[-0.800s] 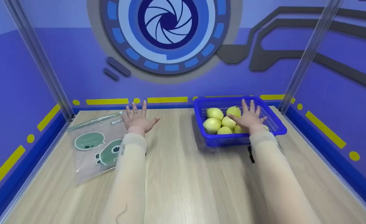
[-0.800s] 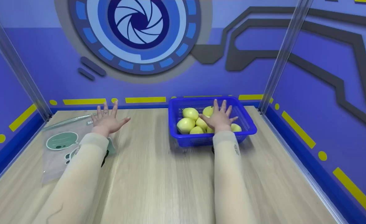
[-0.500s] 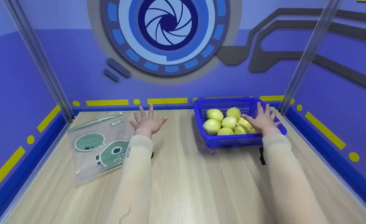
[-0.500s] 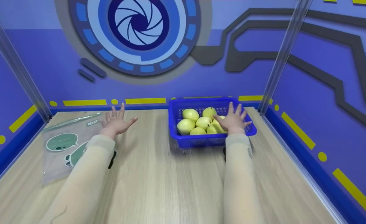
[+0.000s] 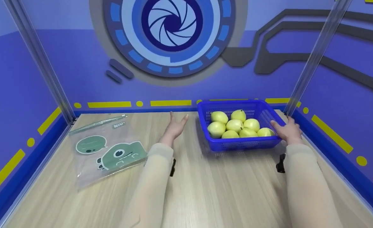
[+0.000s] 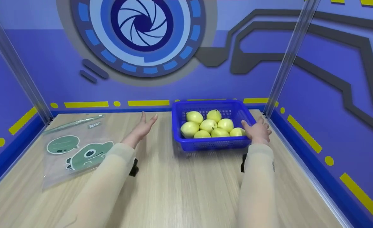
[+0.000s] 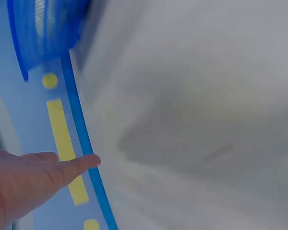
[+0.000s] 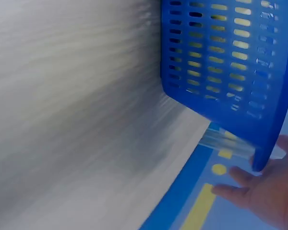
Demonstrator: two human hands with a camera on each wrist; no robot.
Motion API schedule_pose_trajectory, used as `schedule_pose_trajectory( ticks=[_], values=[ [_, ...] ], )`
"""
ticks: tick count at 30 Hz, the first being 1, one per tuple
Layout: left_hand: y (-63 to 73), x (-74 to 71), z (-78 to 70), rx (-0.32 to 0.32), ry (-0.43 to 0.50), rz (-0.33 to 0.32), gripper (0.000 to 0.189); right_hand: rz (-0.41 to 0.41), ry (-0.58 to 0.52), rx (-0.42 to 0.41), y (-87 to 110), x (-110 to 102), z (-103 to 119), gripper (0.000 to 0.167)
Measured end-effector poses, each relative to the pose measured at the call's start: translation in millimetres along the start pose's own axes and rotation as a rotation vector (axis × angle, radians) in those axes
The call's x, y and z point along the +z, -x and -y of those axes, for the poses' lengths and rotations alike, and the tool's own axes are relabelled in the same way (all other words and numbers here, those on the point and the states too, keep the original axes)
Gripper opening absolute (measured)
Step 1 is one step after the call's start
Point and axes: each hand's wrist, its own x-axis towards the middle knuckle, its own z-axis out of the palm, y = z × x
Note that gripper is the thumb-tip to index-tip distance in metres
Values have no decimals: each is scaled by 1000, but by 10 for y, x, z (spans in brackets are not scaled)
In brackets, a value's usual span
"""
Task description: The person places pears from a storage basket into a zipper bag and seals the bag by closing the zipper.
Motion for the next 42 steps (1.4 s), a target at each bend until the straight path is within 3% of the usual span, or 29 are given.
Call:
schedule_pose_trajectory(
  ticks=[9, 13, 16, 23, 32, 42],
  values=[
    [100, 593, -135, -166, 436, 98, 106, 20, -359, 132, 11, 28, -180, 88],
    [113, 760, -140, -197, 481, 127, 99, 62, -530, 176, 7, 53, -222, 82],
    [103, 847, -141, -177, 468, 146, 84, 74, -623, 211, 11, 56, -217, 76],
    [75, 948, -134, -147, 528, 187, 53, 81, -688, 268, -3, 60, -223, 75],
    [63, 990, -158, -168, 566, 170, 54, 135, -804, 264, -36, 9, -297, 77],
    [61, 874, -68, -107, 569, 169, 49, 281, -948, 294, -3, -58, -327, 76]
  ],
)
